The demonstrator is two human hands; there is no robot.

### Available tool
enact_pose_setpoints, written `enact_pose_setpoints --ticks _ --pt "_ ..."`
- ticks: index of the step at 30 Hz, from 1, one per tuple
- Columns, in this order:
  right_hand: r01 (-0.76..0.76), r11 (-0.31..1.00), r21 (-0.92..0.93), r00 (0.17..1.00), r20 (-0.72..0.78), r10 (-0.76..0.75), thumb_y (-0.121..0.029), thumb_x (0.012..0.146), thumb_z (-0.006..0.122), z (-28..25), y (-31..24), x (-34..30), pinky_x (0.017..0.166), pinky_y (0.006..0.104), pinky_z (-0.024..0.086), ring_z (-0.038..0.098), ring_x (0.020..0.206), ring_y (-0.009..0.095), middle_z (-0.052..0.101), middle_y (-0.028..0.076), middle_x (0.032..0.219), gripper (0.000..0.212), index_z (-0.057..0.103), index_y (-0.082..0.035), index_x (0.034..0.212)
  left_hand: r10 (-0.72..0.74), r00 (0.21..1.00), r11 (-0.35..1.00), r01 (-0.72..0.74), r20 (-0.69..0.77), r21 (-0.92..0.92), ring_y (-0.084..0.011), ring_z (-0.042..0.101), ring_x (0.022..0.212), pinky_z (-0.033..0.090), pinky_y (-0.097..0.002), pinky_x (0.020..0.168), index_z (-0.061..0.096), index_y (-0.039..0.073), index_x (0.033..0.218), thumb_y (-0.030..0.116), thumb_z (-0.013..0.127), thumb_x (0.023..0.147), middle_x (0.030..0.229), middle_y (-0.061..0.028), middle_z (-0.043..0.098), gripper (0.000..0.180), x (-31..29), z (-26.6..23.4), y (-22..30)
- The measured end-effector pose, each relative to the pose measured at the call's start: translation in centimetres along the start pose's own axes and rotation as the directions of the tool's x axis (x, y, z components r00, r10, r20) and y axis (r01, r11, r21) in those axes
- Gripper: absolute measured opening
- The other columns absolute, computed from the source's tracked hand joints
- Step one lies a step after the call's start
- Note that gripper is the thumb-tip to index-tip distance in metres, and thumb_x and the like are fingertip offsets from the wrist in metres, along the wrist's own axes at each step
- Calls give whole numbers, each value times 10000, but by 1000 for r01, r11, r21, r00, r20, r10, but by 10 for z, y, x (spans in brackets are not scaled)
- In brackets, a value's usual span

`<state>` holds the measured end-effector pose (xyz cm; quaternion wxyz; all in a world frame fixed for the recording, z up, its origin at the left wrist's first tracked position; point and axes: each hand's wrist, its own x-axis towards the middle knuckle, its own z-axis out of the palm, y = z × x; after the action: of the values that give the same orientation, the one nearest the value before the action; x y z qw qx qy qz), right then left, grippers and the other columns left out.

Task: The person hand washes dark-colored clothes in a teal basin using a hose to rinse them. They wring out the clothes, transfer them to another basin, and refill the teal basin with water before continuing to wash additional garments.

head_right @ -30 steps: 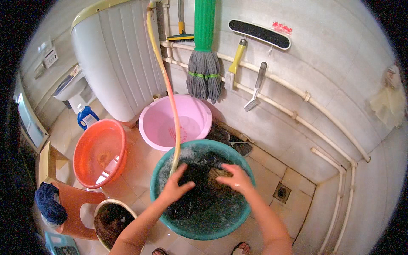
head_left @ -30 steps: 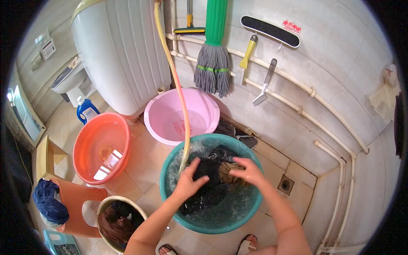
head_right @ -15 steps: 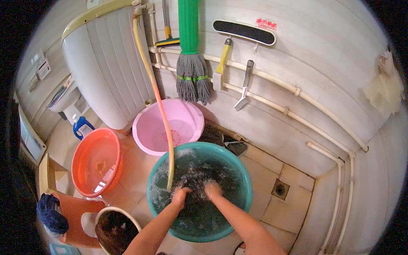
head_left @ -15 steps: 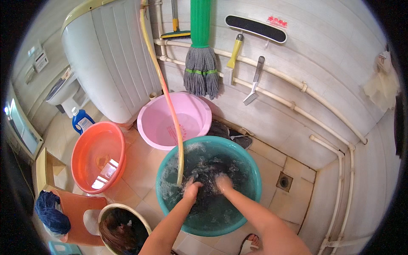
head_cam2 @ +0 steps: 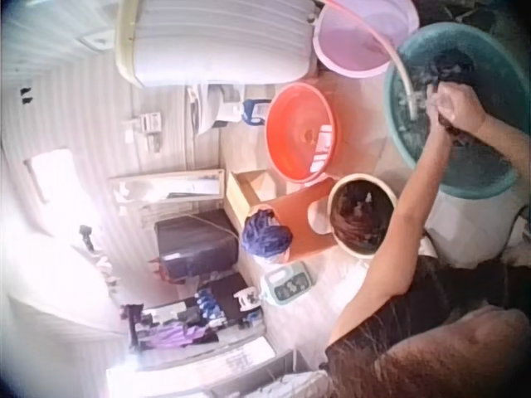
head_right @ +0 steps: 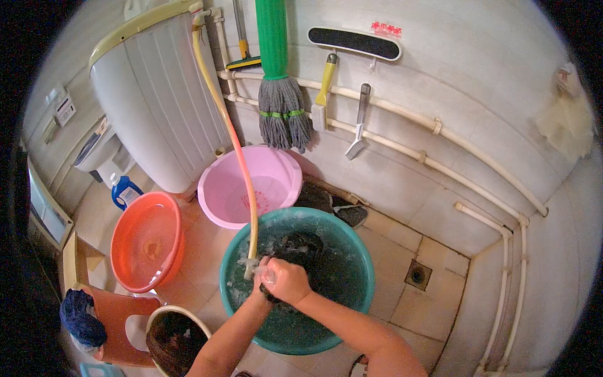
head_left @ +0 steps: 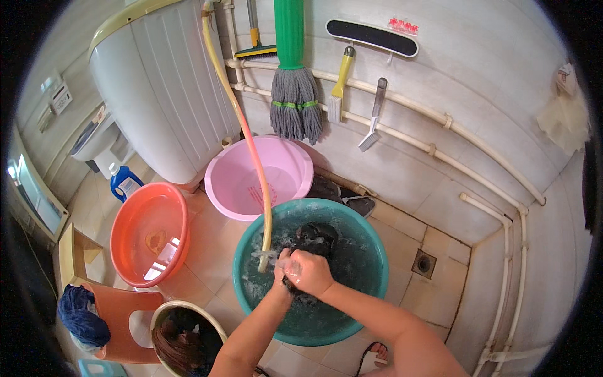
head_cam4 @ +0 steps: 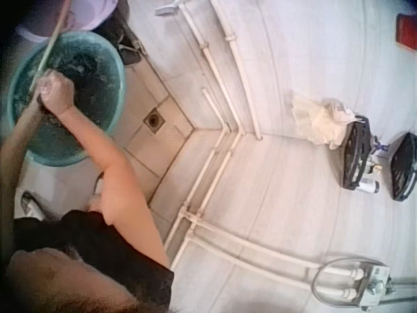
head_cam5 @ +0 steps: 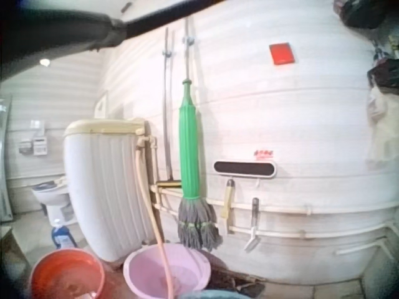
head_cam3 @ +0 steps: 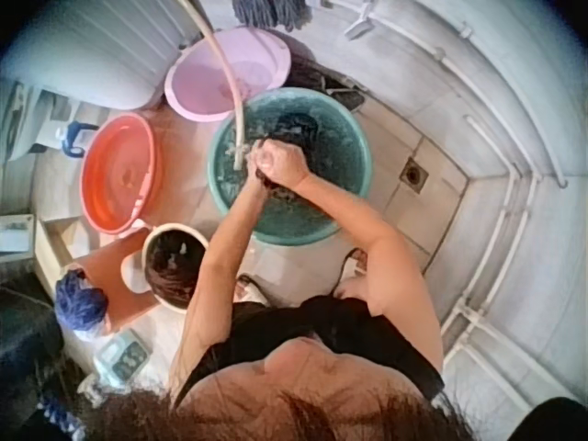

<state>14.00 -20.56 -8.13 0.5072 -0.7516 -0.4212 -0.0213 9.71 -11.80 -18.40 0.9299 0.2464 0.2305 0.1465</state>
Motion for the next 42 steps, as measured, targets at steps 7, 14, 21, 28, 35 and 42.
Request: enact_pose_setpoints --ticks 7,14,21,28,35,42 --pt "-309 921 -236 949 -20 314 -289 830 562 -21 103 -5 560 450 425 548 633 355 547 146 676 278 512 -47 703 150 988 708 -87 -29 701 -141 523 843 424 -289 768 558 -15 1012 402 561 852 906 -69 582 446 -22 51 3" --pt "-373 780 -502 772 299 562 -323 776 628 -13 131 -50 807 424 428 504 978 355 492 199 1047 471 487 -30 1116 230 969 327 10 -90 945 -293 532 1067 408 -345 882 508 -35 1158 442 549 835 1126 -218 559 578 8 -31 -9" --pt "-688 726 27 721 144 678 -254 687 666 7 85 -38 864 352 429 579 969 280 603 161 1022 511 508 -7 1105 -400 897 870 436 -189 231 -279 467 1142 373 -415 946 453 33 1253 673 430 791 1279 -139 458 789 -1 3 -5" --pt "-189 976 104 976 131 175 -248 744 661 13 -18 -27 592 414 469 577 694 352 566 119 742 254 503 -65 823 36 721 900 278 692 -336 -238 548 934 449 -394 800 530 124 1041 510 492 807 985 -64 555 453 47 -101 -43" --pt "-302 924 -235 952 -17 307 -281 780 591 -27 36 13 597 428 467 598 679 341 616 148 746 212 622 -72 771 52 973 837 80 -224 542 -204 534 924 433 -357 829 512 -6 1093 314 529 854 1011 -142 549 399 -26 32 -1" --pt "86 453 -887 972 175 159 -252 677 689 -101 75 -8 811 461 381 533 898 318 565 119 859 145 662 -115 714 16 797 -59 -602 604 796 -336 554 938 457 -393 802 601 -6 980 329 624 794 966 -202 586 384 -84 70 5"
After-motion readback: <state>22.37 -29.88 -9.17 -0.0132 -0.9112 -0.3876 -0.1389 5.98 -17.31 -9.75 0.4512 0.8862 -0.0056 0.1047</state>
